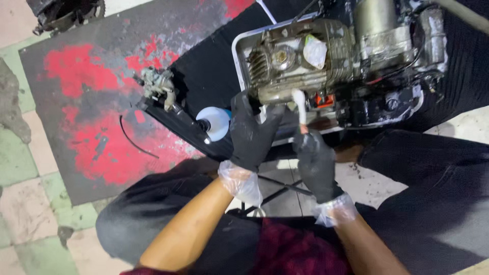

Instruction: The person scrubs a disassembled engine block with a toothbrush and cleaning solution. They focus on the cylinder head and cooling fins, repeatedly applying liquid from a spray bottle and scrubbing the metal surfaces.

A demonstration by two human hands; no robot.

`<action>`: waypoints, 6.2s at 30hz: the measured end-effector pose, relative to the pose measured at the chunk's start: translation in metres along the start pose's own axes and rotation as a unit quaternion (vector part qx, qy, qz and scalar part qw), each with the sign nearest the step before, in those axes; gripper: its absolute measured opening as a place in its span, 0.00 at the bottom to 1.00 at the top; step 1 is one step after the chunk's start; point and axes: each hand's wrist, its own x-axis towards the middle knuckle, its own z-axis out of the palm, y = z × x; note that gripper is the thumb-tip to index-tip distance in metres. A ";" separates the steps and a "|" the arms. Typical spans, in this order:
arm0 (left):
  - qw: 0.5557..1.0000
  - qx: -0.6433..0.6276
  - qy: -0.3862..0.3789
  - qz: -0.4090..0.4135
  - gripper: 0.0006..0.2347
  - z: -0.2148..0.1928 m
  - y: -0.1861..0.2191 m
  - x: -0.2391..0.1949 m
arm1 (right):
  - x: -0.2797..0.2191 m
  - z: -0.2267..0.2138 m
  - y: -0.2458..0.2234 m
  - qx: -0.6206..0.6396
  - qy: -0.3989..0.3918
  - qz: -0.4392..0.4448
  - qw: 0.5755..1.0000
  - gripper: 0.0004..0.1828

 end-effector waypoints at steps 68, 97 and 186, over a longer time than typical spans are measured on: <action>0.998 -0.062 0.008 -0.002 0.21 0.000 0.003 -0.003 | 0.012 0.074 0.020 0.062 0.044 0.264 0.961 0.16; 0.988 -0.121 -0.063 -0.074 0.19 -0.019 0.026 0.006 | 0.046 -0.061 -0.067 -0.053 -0.078 0.230 0.969 0.16; 0.868 -0.256 0.206 -0.372 0.28 -0.058 0.032 -0.085 | 0.060 -0.075 -0.073 -0.138 -0.170 -0.004 0.976 0.10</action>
